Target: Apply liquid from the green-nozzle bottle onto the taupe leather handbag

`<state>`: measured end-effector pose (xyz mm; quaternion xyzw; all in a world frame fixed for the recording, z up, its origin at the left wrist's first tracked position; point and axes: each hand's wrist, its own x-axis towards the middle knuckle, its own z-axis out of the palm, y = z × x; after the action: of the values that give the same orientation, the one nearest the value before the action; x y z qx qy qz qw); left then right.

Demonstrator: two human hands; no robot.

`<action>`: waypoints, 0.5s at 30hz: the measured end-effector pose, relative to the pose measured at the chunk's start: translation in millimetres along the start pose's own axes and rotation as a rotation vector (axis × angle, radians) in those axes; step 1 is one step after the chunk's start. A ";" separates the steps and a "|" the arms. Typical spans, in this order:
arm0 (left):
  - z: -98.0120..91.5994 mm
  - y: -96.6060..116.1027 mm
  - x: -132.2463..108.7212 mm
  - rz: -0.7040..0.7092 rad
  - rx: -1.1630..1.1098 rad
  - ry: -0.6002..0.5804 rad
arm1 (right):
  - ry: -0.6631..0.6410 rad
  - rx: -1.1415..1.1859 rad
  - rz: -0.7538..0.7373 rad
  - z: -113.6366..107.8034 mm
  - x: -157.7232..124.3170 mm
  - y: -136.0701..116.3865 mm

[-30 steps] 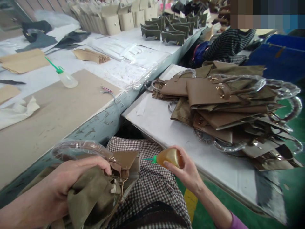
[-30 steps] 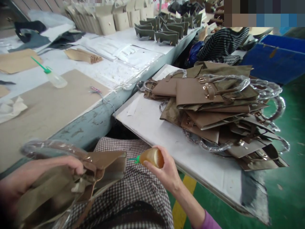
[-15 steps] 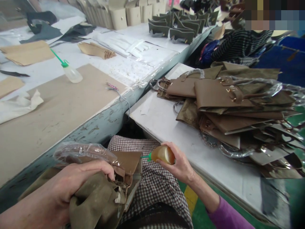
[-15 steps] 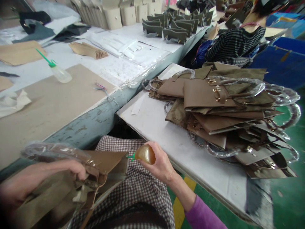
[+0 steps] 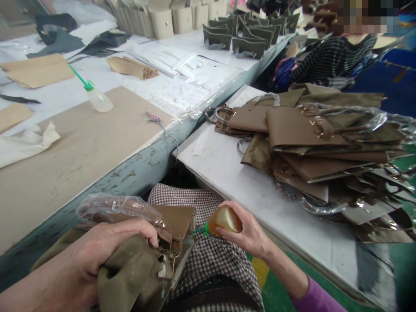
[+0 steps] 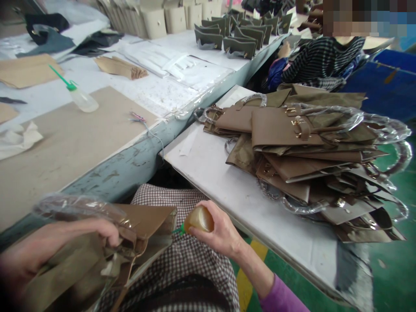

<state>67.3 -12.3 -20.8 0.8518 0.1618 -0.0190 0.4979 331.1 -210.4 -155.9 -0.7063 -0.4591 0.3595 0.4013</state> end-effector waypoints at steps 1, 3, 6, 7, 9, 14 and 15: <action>0.2 -0.2 -0.4 0.005 0.006 0.001 | 0.034 -0.023 -0.015 1.1 0.1 2.4; 0.6 -0.8 -1.3 0.021 0.018 0.008 | 0.102 -0.072 -0.062 3.7 0.3 7.7; 2.4 -1.2 -2.0 0.021 0.004 0.014 | 0.128 -0.112 -0.130 6.1 -1.6 12.3; 3.5 -1.3 -2.1 0.011 -0.013 0.014 | 0.113 -0.111 -0.140 6.1 -3.0 12.3; 6.3 -1.9 -2.3 -0.012 -0.036 0.016 | 0.060 -0.085 -0.135 5.0 -6.5 10.4; 10.2 -4.4 -7.8 -0.054 -0.077 0.047 | -0.005 0.040 0.012 2.3 -13.6 3.1; 10.0 -4.8 -9.6 -0.095 -0.090 0.020 | 0.022 0.075 0.063 2.5 -14.8 2.3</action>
<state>58.1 -21.2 -28.1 0.8200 0.2077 -0.0268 0.5327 325.0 -224.3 -156.9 -0.7087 -0.4187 0.3811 0.4208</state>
